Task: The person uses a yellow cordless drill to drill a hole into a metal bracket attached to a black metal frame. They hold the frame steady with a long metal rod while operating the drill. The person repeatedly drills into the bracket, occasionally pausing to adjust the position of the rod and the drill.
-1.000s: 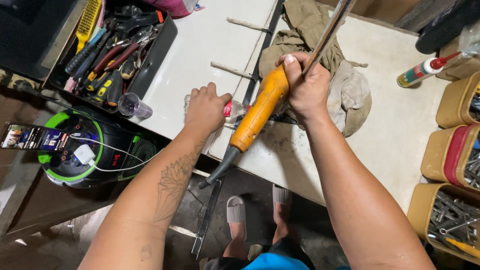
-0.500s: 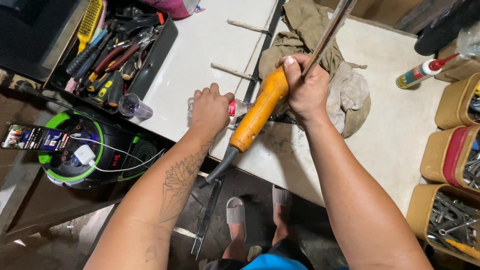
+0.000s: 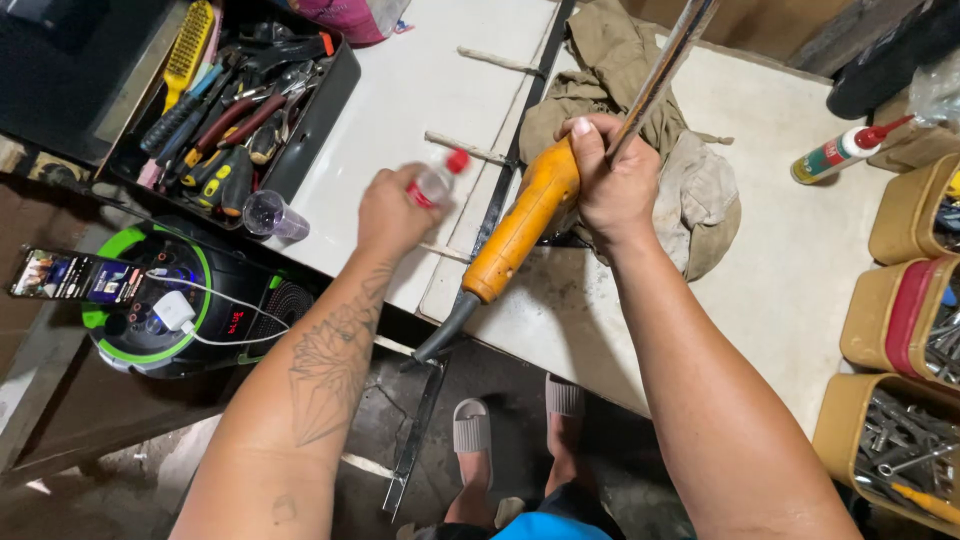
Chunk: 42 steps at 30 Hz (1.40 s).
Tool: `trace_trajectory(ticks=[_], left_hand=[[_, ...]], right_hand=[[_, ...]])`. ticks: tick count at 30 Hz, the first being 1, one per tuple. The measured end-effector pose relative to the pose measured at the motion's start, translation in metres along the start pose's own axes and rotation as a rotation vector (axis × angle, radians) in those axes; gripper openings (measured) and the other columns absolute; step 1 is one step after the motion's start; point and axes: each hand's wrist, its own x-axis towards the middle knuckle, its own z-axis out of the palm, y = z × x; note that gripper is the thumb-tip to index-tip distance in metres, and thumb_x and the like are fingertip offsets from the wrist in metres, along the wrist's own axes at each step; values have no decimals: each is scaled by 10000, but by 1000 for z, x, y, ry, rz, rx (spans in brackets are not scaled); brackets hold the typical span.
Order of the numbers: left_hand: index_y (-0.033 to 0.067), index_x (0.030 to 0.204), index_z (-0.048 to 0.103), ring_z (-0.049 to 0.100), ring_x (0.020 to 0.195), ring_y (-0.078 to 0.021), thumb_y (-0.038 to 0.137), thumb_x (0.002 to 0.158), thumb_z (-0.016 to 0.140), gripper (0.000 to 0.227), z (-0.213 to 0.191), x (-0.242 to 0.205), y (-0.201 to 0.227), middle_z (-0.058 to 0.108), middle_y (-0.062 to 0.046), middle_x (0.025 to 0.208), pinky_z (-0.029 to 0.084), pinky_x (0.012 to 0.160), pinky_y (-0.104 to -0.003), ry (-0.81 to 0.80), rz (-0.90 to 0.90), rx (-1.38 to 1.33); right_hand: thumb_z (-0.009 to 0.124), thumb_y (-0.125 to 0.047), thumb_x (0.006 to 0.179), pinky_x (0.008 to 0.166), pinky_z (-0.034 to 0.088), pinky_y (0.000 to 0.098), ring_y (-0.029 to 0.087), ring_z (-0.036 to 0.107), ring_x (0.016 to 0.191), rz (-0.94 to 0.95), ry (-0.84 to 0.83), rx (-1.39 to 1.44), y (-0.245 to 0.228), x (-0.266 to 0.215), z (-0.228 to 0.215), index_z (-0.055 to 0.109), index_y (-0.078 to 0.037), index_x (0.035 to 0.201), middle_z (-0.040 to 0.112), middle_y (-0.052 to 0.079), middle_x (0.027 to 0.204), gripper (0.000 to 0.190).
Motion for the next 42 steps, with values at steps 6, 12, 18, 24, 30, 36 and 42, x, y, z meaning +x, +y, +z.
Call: trace_trajectory(ticks=[6, 12, 18, 24, 30, 36, 42], left_hand=[[299, 1274, 675, 690, 1166, -321, 291, 646, 863, 655, -7, 13, -20, 759, -54, 1131, 541, 1010, -442, 153, -211, -262], [222, 1264, 652, 670, 1202, -282, 297, 615, 906, 701, -3, 19, -39, 750, -32, 1176, 535, 1044, -436, 121, -294, -264], [-75, 1418, 522, 569, 1290, -481, 249, 728, 873, 840, -55, -23, -21, 627, -320, 1324, 459, 1087, -584, -48, -329, -26], [-24, 1392, 584, 639, 1216, -446, 332, 932, 679, 589, -143, -103, 117, 703, -278, 1235, 508, 999, -564, -37, -52, -253], [94, 1475, 444, 680, 1146, -441, 372, 732, 703, 835, -92, -79, 179, 708, -229, 1167, 561, 935, -586, -488, 142, 196], [77, 1425, 416, 723, 930, -310, 32, 854, 564, 591, -129, -103, 226, 673, -141, 1118, 615, 708, -432, -616, -13, 188], [82, 1320, 560, 715, 989, -355, 44, 826, 552, 495, -143, -106, 229, 693, -193, 1173, 595, 800, -477, -528, 23, 186]], right_hand=[[673, -199, 1016, 803, 541, 294, 135, 640, 774, -53, -11, 57, -4, -1, 0, 785, -95, 949, 742, 80, 814, 167], [662, -211, 1021, 811, 537, 293, 131, 632, 783, -54, -12, 84, -5, -3, 0, 783, -93, 957, 738, 78, 828, 180], [672, -221, 1006, 757, 545, 265, 116, 640, 734, -27, 3, 74, -2, 0, 0, 797, -122, 945, 740, 50, 802, 172], [673, -208, 998, 719, 543, 289, 147, 622, 715, -48, -1, 88, 5, 0, 5, 793, -102, 928, 708, 82, 753, 174], [689, -220, 994, 714, 565, 332, 161, 646, 761, -39, 15, 107, 11, -6, 6, 771, -67, 995, 747, 102, 826, 173], [578, -490, 1045, 648, 539, 293, 141, 582, 753, -422, -60, -196, -73, -5, -19, 627, -50, 1092, 595, 32, 867, 445], [551, -594, 997, 389, 397, 285, 87, 504, 474, -310, 88, 2, -107, 17, 0, 434, -169, 716, 503, -21, 580, 523]])
